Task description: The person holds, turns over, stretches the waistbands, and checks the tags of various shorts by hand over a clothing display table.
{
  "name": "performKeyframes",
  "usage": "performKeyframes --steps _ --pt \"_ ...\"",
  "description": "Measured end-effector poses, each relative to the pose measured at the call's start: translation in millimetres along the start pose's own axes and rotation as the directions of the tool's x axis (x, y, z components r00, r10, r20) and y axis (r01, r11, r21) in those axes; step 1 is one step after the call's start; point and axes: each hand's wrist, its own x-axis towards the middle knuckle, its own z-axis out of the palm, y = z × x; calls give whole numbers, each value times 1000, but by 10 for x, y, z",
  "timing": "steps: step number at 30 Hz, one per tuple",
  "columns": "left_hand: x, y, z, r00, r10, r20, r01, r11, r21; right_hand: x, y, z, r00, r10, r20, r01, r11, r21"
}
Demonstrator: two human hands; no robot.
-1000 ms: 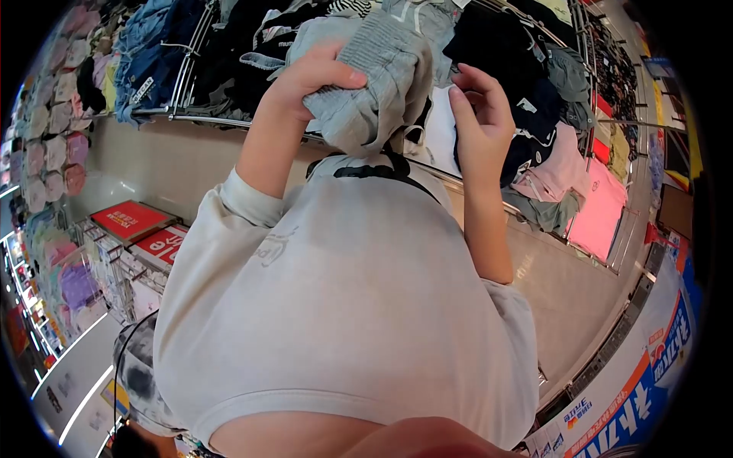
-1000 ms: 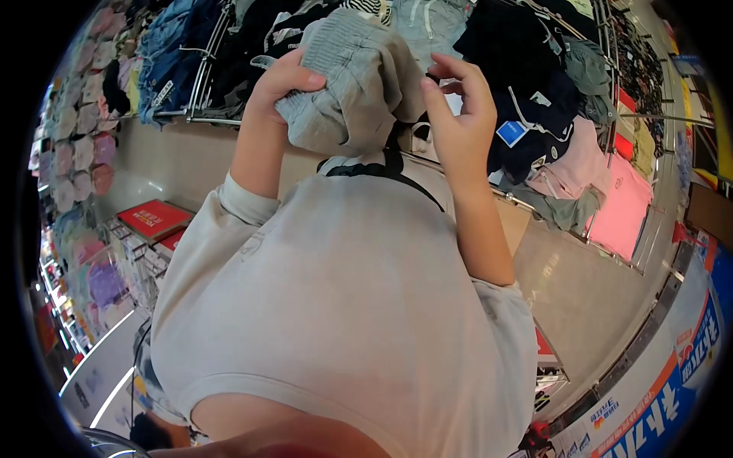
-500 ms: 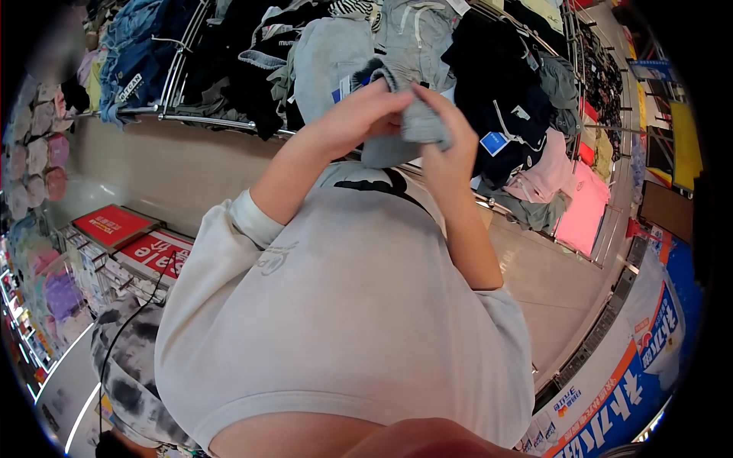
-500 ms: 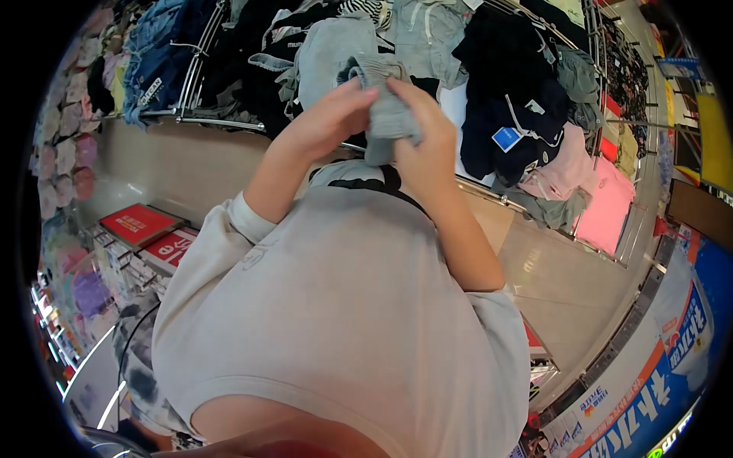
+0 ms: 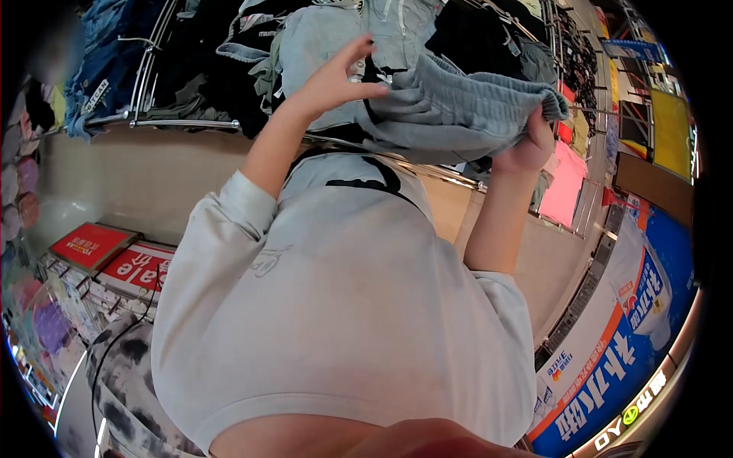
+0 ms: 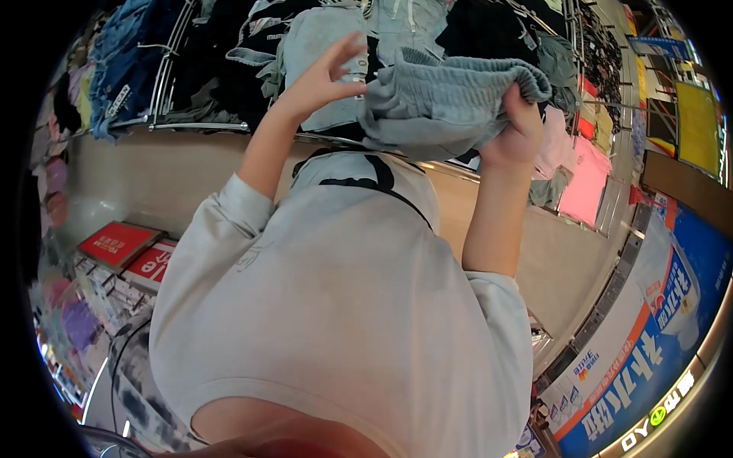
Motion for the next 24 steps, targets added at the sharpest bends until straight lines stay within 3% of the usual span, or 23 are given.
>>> performKeyframes --steps 1,2,4,5,6,7,8,12,14,18,20,23,24 --pt "18 -25 4 980 -158 118 178 966 -185 -2 -9 -6 999 1 35 -5 993 114" --pt "52 -47 37 981 -144 130 168 966 -194 -16 -27 14 999 -7 33 4 995 97" --pt "91 -58 115 849 -215 483 371 893 -256 -20 -14 129 999 -2 -40 9 985 173" --pt "81 -93 198 838 -217 500 401 867 -295 -20 -24 62 998 -4 -55 15 979 201" --pt "40 104 218 823 -300 482 458 853 -251 -19 -42 55 998 -8 -58 19 980 196" --pt "30 -9 269 837 -180 516 478 699 -532 -21 -50 53 997 -12 -78 24 987 157" --pt "14 -126 304 858 -60 509 476 461 -748 -27 -54 47 995 -18 -100 30 992 119" --pt "-78 62 173 925 -155 346 371 553 -746 -71 -89 -23 962 -69 -264 80 996 31" --pt "-109 58 29 927 -139 349 371 489 -790 -69 -91 -76 912 -109 -396 90 994 -66" --pt "-185 271 -161 935 -115 336 355 336 -872 -71 2 -91 941 17 -338 -18 1000 0" --pt "-181 337 -223 945 -136 296 326 360 -874 29 124 107 792 -56 -608 -90 974 -208" --pt "-201 344 -291 953 -116 281 304 372 -877 3 161 19 856 28 -516 -101 988 -114" --pt "-202 326 -291 954 -149 259 298 395 -869 9 176 55 833 -12 -553 -110 976 -187"
